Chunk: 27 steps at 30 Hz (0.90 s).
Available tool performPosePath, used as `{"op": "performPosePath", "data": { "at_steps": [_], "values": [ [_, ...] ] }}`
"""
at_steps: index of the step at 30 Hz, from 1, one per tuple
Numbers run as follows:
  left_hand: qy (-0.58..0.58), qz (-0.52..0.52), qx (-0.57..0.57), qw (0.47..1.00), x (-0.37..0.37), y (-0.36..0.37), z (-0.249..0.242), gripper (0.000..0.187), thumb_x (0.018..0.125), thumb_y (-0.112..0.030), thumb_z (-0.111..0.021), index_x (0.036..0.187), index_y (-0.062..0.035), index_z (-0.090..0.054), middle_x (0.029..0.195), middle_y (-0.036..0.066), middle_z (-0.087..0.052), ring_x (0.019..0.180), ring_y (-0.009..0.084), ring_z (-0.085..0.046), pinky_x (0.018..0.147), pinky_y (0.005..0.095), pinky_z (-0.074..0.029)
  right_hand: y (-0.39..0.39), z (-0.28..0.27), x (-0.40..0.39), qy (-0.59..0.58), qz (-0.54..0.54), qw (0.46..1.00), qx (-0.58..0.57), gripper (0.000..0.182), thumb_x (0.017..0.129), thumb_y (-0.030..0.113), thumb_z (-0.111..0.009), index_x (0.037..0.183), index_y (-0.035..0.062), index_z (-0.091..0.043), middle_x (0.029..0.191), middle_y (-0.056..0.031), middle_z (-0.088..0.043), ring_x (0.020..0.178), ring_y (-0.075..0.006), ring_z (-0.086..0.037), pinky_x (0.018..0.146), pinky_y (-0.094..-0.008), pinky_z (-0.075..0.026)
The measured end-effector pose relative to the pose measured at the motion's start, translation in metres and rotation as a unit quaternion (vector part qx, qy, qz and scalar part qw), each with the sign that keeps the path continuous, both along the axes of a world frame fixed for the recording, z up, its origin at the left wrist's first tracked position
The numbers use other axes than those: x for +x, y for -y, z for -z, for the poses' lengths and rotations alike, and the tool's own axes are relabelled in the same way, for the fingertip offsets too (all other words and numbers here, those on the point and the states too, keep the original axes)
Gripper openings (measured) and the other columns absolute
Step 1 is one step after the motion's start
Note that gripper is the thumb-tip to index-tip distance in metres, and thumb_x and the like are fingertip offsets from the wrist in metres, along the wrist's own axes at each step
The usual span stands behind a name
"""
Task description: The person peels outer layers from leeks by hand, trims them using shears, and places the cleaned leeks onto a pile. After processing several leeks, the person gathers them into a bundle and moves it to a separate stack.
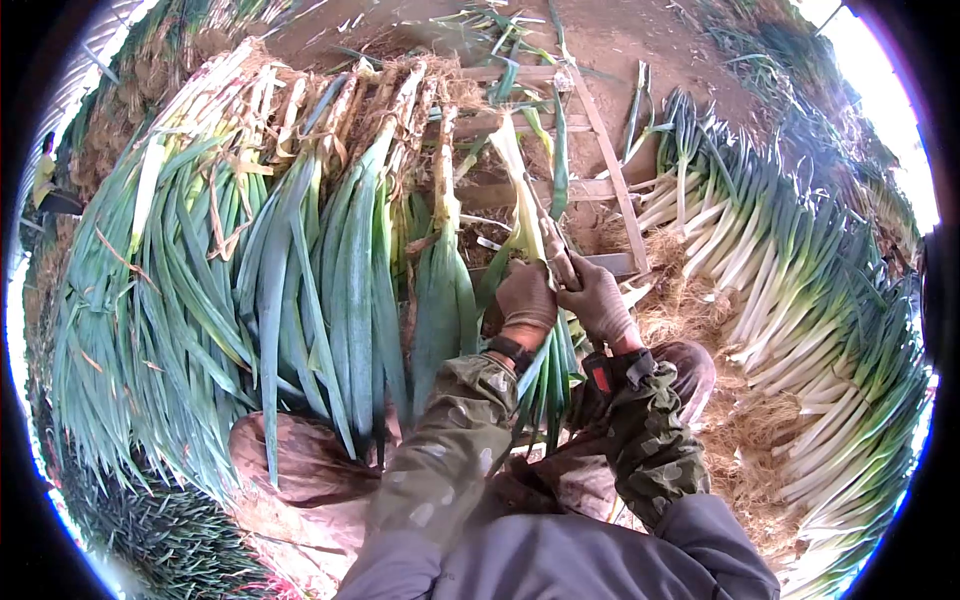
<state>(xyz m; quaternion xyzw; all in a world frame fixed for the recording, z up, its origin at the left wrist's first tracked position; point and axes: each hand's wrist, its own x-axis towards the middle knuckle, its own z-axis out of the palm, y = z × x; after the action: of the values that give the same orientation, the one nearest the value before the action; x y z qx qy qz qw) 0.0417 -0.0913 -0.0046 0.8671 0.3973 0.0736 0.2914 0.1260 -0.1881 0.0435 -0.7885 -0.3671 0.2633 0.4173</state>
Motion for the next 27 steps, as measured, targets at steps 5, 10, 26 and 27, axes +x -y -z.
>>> {"op": "performPosePath", "data": {
  "at_steps": [5,10,26,27],
  "values": [
    [-0.025,0.032,-0.031,0.999,0.008,0.022,0.002,0.013,0.083,-0.014,-0.066,0.093,-0.0086,-0.073,0.100,0.022,-0.063,0.084,0.0413,-0.070,0.072,0.0498,-0.057,-0.009,-0.013,0.026,0.025,0.031,0.999,-0.033,0.054,0.078,0.020,-0.072,0.128,0.0040,-0.061,0.095,-0.0213,-0.070,0.086,-0.0170,-0.065,0.083,-0.0353,-0.052],
    [0.011,0.018,-0.021,1.000,0.010,0.029,0.003,0.017,0.085,-0.015,-0.066,0.100,-0.0116,-0.070,0.097,0.019,-0.065,0.086,0.0409,-0.070,0.072,0.0484,-0.057,-0.017,0.008,0.039,0.006,0.048,0.999,0.020,0.053,0.077,0.019,-0.068,0.126,-0.0011,-0.062,0.094,-0.0187,-0.071,0.086,-0.0203,-0.066,0.083,-0.0356,-0.052],
    [0.099,-0.089,0.188,0.973,-0.139,-0.077,-0.017,0.016,0.088,-0.019,-0.066,0.100,-0.0083,-0.063,0.090,0.016,-0.065,0.083,0.0388,-0.065,0.071,0.0486,-0.051,0.024,-0.038,-0.094,0.012,-0.080,0.995,-0.062,0.058,0.078,0.016,-0.072,0.132,0.0092,-0.052,0.088,-0.0252,-0.068,0.079,-0.0378,-0.071,0.073,-0.0467,-0.056],
    [0.070,-0.063,0.132,0.987,-0.142,-0.082,-0.015,0.020,0.090,-0.023,-0.065,0.104,-0.0090,-0.063,0.090,0.016,-0.066,0.085,0.0393,-0.066,0.074,0.0496,-0.051,0.024,-0.034,-0.107,0.050,-0.077,0.994,-0.054,0.057,0.079,0.016,-0.071,0.132,0.0094,-0.052,0.085,-0.0255,-0.067,0.079,-0.0415,-0.069,0.071,-0.0491,-0.056]
  ]
}}
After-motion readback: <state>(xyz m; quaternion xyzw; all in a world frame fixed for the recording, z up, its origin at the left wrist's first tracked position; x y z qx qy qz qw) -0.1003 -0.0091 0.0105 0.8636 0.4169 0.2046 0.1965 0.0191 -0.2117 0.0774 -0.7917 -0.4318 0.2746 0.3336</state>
